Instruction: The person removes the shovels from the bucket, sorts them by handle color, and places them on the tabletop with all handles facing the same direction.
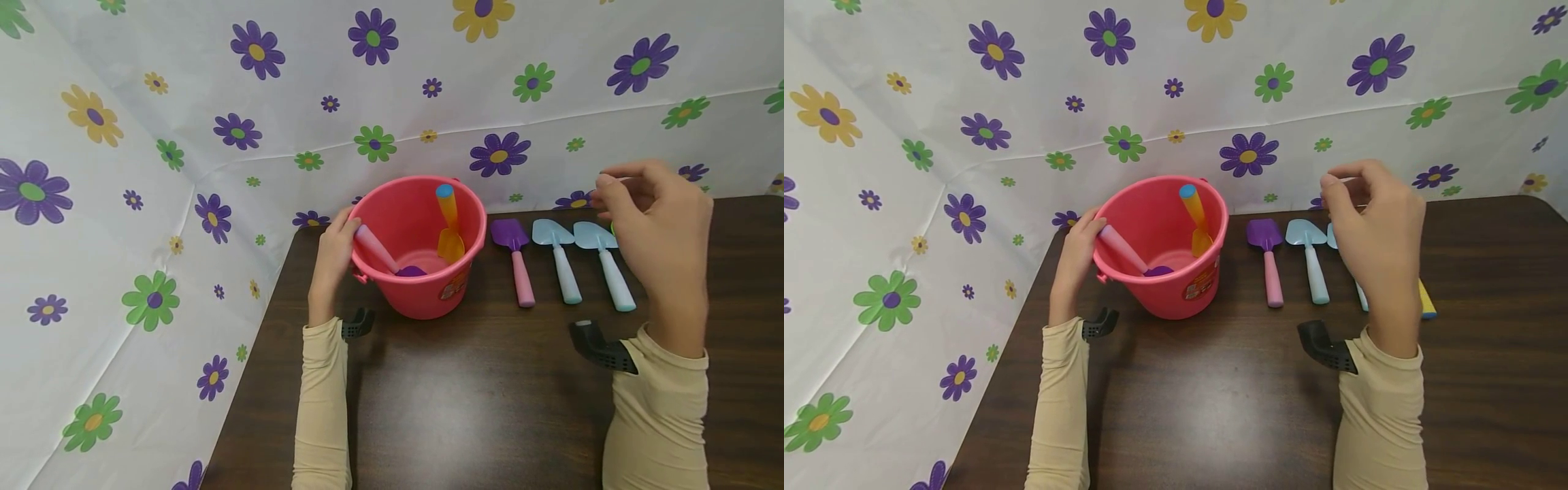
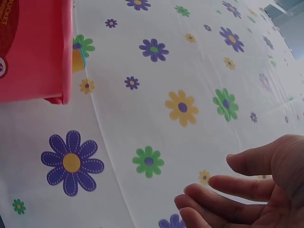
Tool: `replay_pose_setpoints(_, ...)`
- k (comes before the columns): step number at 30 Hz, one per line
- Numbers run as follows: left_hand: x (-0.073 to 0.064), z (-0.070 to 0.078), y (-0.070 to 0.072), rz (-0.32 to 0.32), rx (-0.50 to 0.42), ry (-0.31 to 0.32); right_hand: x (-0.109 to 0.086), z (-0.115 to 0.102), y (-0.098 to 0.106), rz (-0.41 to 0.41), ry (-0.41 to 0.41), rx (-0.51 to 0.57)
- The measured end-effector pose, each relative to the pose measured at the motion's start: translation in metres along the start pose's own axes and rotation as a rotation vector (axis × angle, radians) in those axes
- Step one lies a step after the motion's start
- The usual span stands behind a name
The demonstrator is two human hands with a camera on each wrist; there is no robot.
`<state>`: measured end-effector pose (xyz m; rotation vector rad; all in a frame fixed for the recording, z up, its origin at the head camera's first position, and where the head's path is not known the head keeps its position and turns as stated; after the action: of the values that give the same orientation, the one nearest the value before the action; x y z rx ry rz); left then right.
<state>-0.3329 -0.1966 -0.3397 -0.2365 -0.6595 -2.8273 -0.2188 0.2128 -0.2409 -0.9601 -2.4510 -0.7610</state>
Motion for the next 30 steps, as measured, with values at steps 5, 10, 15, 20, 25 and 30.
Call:
replay_pose_setpoints(5,0.0,0.0,0.0,0.001,-0.001,0.004,-0.003,-0.006,-0.004,0.012,0.007,0.026)
replay_pose_setpoints(10,0.0,-0.002,0.001,0.005,-0.001,0.011,-0.006,-0.014,-0.009,0.029,0.032,0.05)
replay_pose_setpoints(15,0.001,-0.002,0.003,0.019,0.014,0.006,-0.009,-0.021,-0.016,0.027,0.052,0.078)
replay_pose_setpoints(20,0.001,0.0,0.002,0.016,0.015,0.003,-0.011,-0.024,-0.023,0.01,0.054,0.1)
replay_pose_setpoints(25,0.001,-0.001,0.001,0.008,0.01,0.0,-0.015,-0.027,-0.029,-0.012,0.05,0.104)
replay_pose_setpoints(30,0.0,-0.001,0.001,0.001,0.011,0.004,-0.017,-0.03,-0.034,-0.033,0.066,0.116)
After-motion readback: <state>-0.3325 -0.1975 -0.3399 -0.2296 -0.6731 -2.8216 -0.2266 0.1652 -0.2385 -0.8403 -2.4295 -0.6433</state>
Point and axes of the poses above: each hand's wrist, its own x-axis towards the middle knuckle, its own y-axis out of the back of the hand, z = x × y, the point moved 10 cm from there along x, towards the middle knuckle, and after that the axes turned 11 degrees about z, right-handed, at the moved point
